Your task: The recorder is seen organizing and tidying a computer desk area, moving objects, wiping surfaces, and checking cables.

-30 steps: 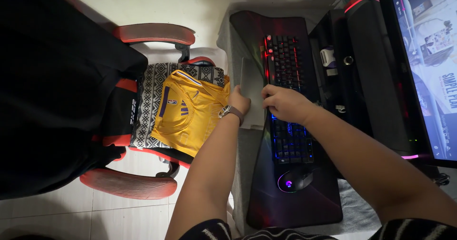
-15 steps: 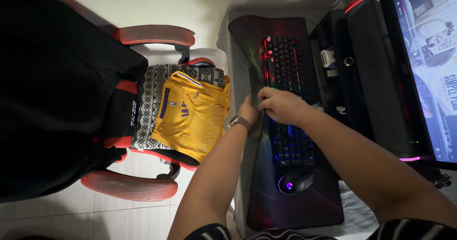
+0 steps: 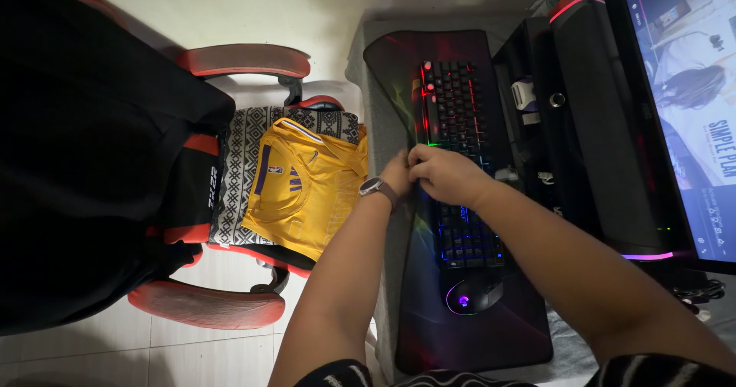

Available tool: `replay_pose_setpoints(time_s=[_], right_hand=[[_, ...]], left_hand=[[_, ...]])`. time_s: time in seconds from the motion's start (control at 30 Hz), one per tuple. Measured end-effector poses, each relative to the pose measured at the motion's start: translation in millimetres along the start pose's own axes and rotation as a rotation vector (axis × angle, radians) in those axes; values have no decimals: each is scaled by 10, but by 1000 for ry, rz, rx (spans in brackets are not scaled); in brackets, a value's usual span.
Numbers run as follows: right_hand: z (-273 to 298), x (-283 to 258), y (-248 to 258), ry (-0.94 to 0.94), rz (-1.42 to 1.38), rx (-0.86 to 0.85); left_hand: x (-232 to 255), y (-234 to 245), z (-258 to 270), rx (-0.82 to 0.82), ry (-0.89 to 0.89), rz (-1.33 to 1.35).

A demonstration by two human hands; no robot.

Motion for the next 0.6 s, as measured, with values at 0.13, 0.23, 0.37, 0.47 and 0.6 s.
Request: replay_pose_setpoints(time_s=[0.13,0.23,0.37,0.47,0.6], right_hand=[[-10,21,-95,8,-17,9],[-22,-16,-214,-131,37,-71],[-58,-267,-192,-115,-160,-45],[94,-313,-254,-149,-195,-46],[450,-355,-238,-246,-244,-25]], left_hand=[[-74,139,5,328,-66,-140],[-357,291,-7,716,-233,-143],[-534,553,-93,510,102,463],[-543,606,-267,450,152,502],[-65,783,-279,454,32,198]])
Point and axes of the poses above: each hand's wrist, its own z-axis away from the middle knuckle, its own y-axis out of the back of the hand, x = y × z, the point moved 2 cm from there along -z, towards the middle knuckle, and after that the axes turned 6 degrees about x, right-handed, at the moved point
